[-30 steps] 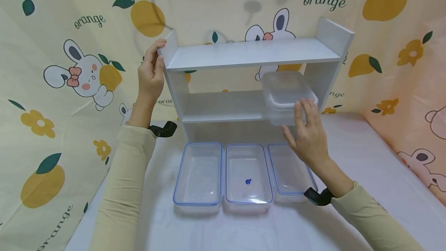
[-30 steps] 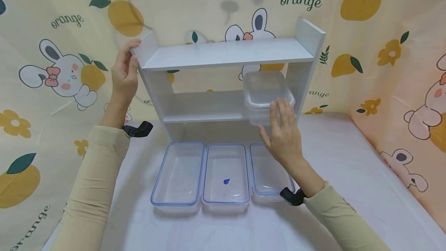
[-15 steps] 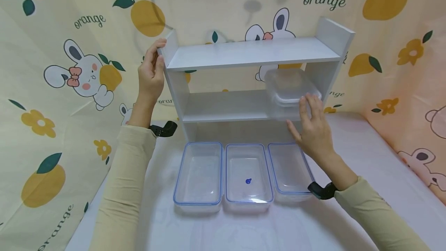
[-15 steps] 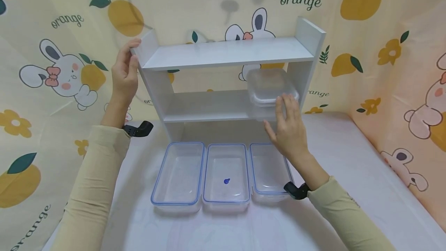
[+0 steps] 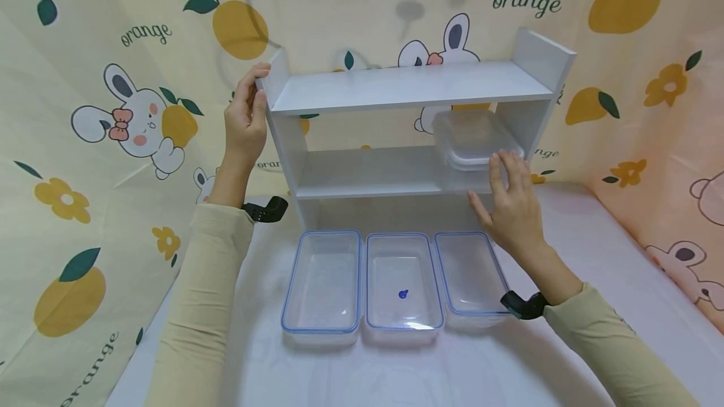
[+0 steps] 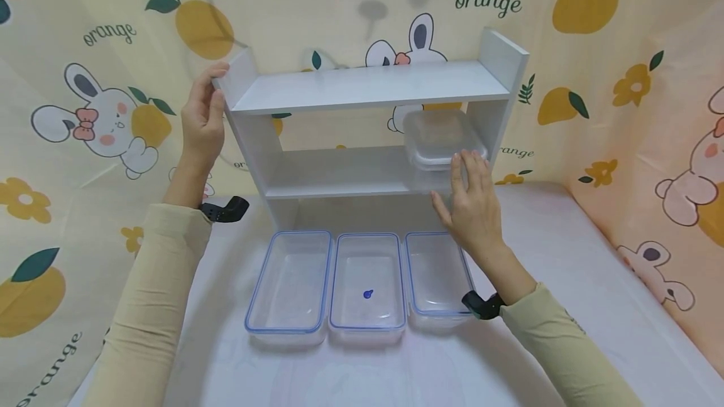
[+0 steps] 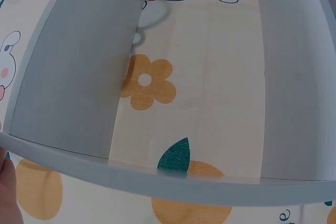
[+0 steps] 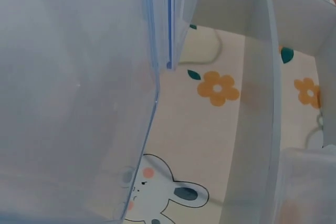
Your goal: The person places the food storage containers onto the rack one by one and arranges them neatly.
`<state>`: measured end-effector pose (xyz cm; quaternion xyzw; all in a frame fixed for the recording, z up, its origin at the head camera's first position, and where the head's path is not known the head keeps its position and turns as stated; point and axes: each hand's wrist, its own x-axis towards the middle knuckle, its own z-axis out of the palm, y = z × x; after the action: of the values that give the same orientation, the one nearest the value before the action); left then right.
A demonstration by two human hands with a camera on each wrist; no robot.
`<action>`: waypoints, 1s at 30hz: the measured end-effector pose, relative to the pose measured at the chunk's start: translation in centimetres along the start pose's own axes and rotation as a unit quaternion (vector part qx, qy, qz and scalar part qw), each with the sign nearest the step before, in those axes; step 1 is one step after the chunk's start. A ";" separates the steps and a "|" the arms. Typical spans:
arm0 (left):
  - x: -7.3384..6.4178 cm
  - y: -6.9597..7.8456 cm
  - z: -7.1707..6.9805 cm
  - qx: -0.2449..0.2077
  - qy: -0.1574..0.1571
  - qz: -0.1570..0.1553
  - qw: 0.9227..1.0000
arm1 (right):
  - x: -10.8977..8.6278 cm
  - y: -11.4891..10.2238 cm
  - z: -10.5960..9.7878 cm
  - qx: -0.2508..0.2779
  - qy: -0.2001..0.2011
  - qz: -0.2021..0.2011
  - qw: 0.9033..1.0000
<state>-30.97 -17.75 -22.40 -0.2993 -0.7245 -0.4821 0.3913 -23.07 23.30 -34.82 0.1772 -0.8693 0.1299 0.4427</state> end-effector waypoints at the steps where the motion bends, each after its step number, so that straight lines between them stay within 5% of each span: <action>1: 0.0 0.0 0.0 0.000 0.000 0.000 1.000 | 0.0 0.0 0.0 0.000 -0.003 0.002 1.000; 30: 0.0 0.0 0.1 -0.003 0.004 -0.009 1.000 | -3.7 -0.1 -2.5 0.137 0.011 0.043 0.990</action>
<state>-30.96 -17.65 -22.44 -0.2918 -0.7240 -0.4893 0.3890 -19.19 24.94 -36.38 0.1975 -0.8453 0.2687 0.4174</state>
